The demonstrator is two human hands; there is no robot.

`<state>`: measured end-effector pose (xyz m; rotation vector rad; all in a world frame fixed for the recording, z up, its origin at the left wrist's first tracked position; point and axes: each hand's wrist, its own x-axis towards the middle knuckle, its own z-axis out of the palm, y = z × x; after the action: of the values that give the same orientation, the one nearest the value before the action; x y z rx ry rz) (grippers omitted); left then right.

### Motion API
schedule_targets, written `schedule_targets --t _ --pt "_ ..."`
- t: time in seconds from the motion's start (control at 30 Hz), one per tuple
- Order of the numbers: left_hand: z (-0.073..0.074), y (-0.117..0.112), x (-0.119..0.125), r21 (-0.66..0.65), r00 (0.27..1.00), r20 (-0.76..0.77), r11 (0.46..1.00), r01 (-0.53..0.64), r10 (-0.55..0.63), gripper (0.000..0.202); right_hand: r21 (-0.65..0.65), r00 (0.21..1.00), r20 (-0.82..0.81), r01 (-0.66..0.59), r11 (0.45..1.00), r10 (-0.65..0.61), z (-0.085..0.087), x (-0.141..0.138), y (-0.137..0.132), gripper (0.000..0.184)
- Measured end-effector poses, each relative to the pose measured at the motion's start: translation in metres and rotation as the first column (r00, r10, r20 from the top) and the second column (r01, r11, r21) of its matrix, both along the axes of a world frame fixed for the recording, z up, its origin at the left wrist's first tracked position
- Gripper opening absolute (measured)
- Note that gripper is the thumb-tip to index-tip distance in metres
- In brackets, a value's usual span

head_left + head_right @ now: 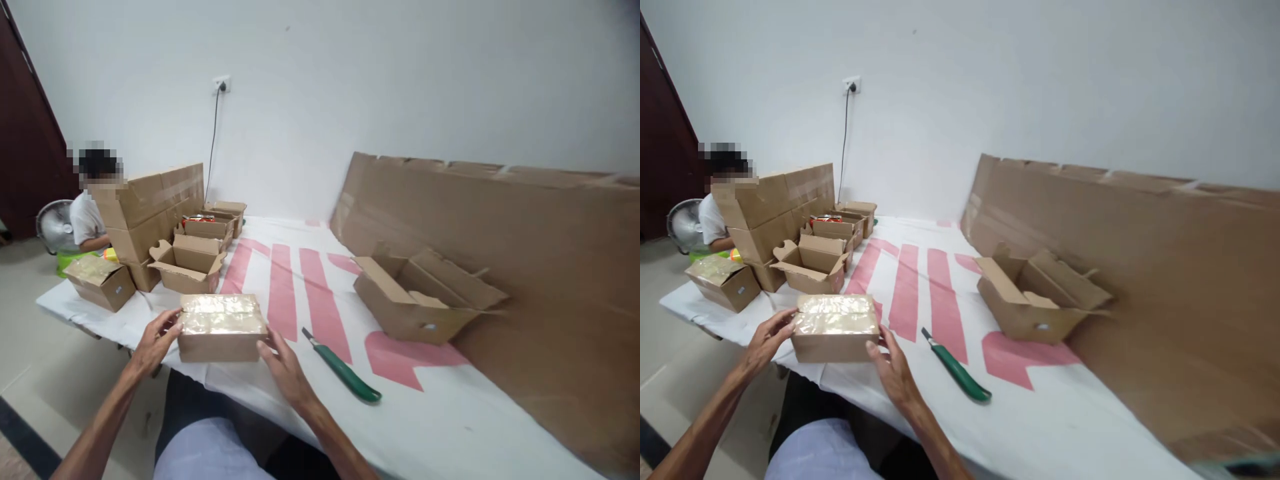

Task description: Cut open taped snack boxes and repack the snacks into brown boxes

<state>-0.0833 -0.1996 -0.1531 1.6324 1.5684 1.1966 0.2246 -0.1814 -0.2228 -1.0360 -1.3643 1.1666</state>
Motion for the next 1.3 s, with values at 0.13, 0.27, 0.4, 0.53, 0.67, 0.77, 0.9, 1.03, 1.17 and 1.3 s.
schedule_targets --t 0.13,0.27,0.4,0.53,0.67,0.77,0.9,1.03,1.17,1.3 --pt "-0.003 0.023 0.03 -0.104 0.965 0.191 0.974 0.2 -0.178 0.053 -0.002 0.993 0.033 0.118 0.993 -0.117 0.001 0.046 -0.007 0.076" --pt "0.001 0.039 0.047 -0.051 0.968 0.197 0.984 0.169 -0.156 0.039 0.004 0.985 0.049 0.167 0.986 -0.167 0.003 0.056 -0.005 0.082" --pt "0.009 0.035 0.051 -0.051 0.98 0.152 0.989 0.138 -0.129 0.029 0.023 0.986 0.061 0.152 0.988 -0.153 0.002 0.05 -0.006 0.079" --pt "0.013 0.029 0.05 -0.109 0.99 0.104 0.988 0.105 -0.094 0.034 0.014 0.983 0.087 0.164 0.986 -0.165 0.0 0.045 -0.01 0.08" --pt "0.012 0.033 0.053 -0.098 0.988 0.13 0.99 0.098 -0.085 0.04 0.016 0.984 0.088 0.155 0.988 -0.156 -0.001 0.044 -0.012 0.079" --pt "0.01 0.034 0.055 -0.111 0.984 0.163 0.99 0.088 -0.07 0.041 0.017 0.984 0.09 0.153 0.988 -0.154 -0.001 0.045 -0.013 0.077" --pt "0.008 0.03 0.052 -0.144 0.959 0.27 0.981 0.131 -0.088 0.044 0.015 0.982 0.104 0.157 0.988 -0.158 -0.001 0.046 -0.014 0.077" --pt "0.002 0.029 0.047 -0.153 0.927 0.35 0.969 0.196 -0.132 0.048 0.039 0.974 0.126 0.185 0.982 -0.188 0.003 0.047 -0.01 0.079" --pt "-0.001 0.027 0.048 -0.039 0.971 0.157 0.982 0.187 -0.179 0.042 0.091 0.954 0.184 0.221 0.971 -0.235 0.011 0.046 -0.001 0.074" --pt "0.007 0.02 0.055 0.171 0.973 -0.151 0.965 0.2 -0.175 0.032 0.181 0.921 0.269 0.24 0.954 -0.283 0.019 0.046 0.005 0.07"
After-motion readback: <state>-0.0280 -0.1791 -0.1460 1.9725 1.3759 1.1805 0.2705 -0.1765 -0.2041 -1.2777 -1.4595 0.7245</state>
